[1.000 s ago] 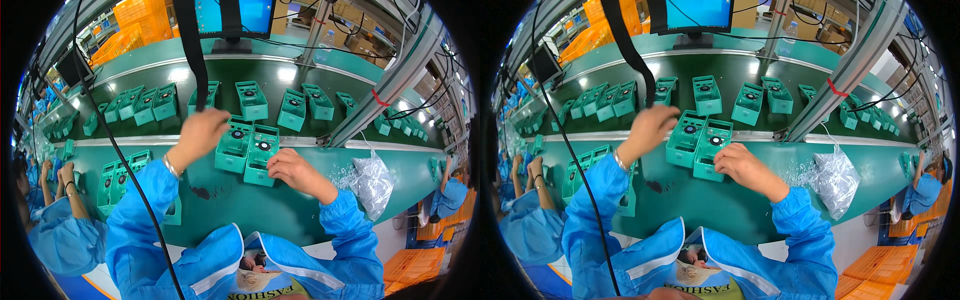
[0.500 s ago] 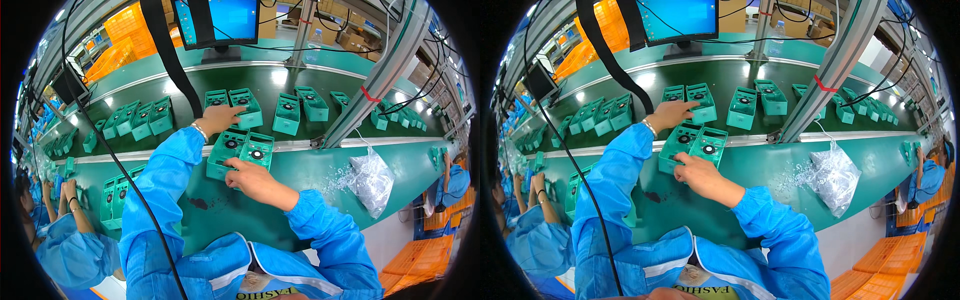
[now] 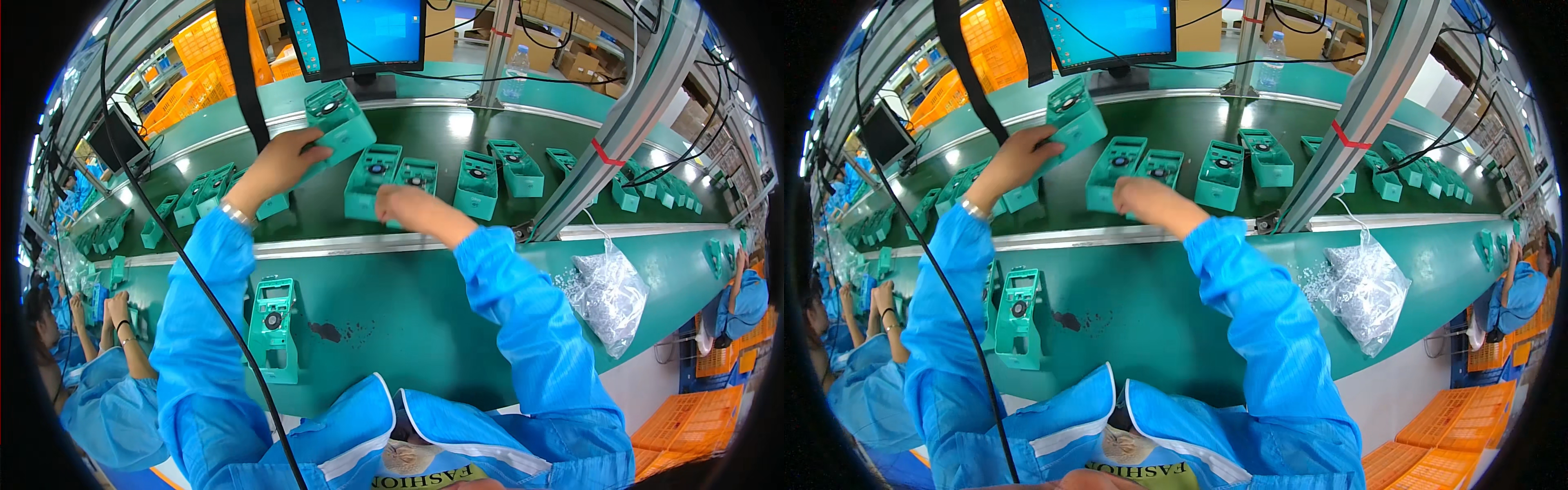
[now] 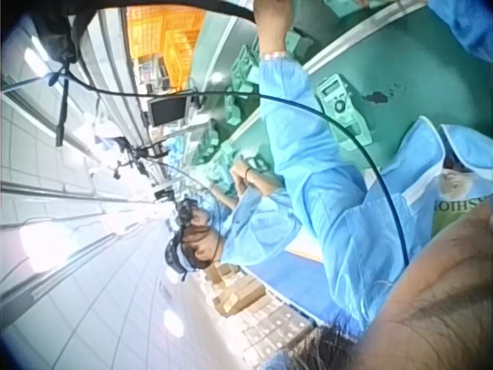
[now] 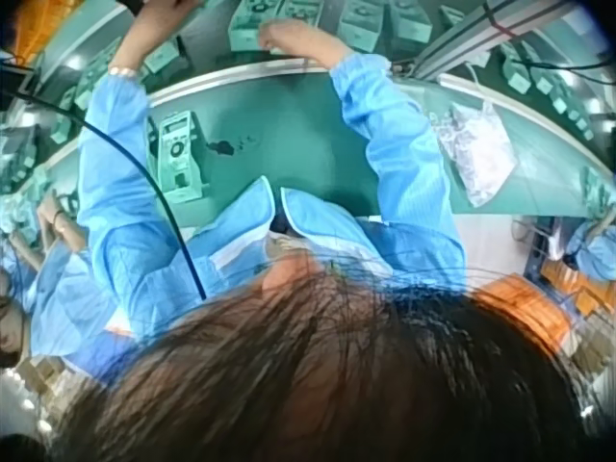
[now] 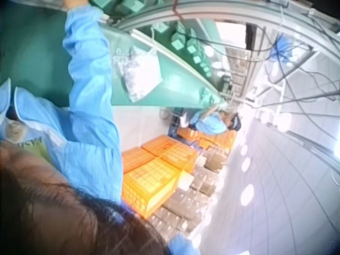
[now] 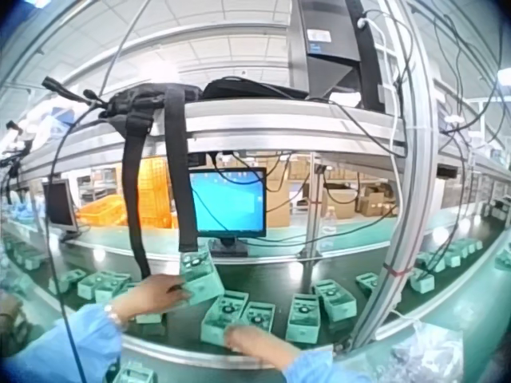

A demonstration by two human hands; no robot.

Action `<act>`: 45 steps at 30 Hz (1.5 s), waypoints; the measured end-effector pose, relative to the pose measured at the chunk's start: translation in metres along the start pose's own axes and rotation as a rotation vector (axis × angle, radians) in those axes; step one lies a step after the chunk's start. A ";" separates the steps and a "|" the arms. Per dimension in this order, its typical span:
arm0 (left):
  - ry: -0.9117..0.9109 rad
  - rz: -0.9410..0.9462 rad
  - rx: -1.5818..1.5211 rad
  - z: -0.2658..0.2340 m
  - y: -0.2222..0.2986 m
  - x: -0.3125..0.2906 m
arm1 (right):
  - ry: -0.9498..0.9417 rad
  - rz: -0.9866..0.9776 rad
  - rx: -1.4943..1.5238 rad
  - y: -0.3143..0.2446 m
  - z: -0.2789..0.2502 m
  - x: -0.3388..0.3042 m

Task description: The person installs internal components and wiring into green plastic electronic housings by hand on an assembly line.

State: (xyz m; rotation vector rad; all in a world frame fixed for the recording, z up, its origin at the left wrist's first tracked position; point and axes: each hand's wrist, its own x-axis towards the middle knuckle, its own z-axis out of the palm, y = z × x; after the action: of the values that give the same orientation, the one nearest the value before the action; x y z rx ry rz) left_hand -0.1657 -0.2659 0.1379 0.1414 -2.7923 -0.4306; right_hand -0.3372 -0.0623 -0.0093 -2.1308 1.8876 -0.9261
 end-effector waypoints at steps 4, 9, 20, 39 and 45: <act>-0.166 -0.092 -0.131 -0.019 0.044 -0.057 | 0.090 0.092 -0.214 0.040 -0.014 0.009; -0.138 0.169 -0.125 0.020 0.085 -0.144 | 0.354 0.073 -0.055 0.011 -0.036 -0.010; -0.365 0.235 0.027 0.090 0.155 -0.221 | 0.034 0.270 0.265 -0.126 -0.052 -0.138; -0.060 0.253 -0.154 0.132 0.194 -0.235 | 0.151 0.288 -0.030 -0.136 0.014 -0.134; -0.048 0.249 -0.196 0.134 0.193 -0.234 | 0.170 0.283 -0.080 -0.132 0.022 -0.134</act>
State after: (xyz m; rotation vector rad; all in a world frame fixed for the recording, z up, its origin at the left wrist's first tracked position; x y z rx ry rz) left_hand 0.0037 -0.0115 0.0087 -0.2602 -2.7455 -0.6458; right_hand -0.2167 0.0831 -0.0079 -1.8065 2.2695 -1.0100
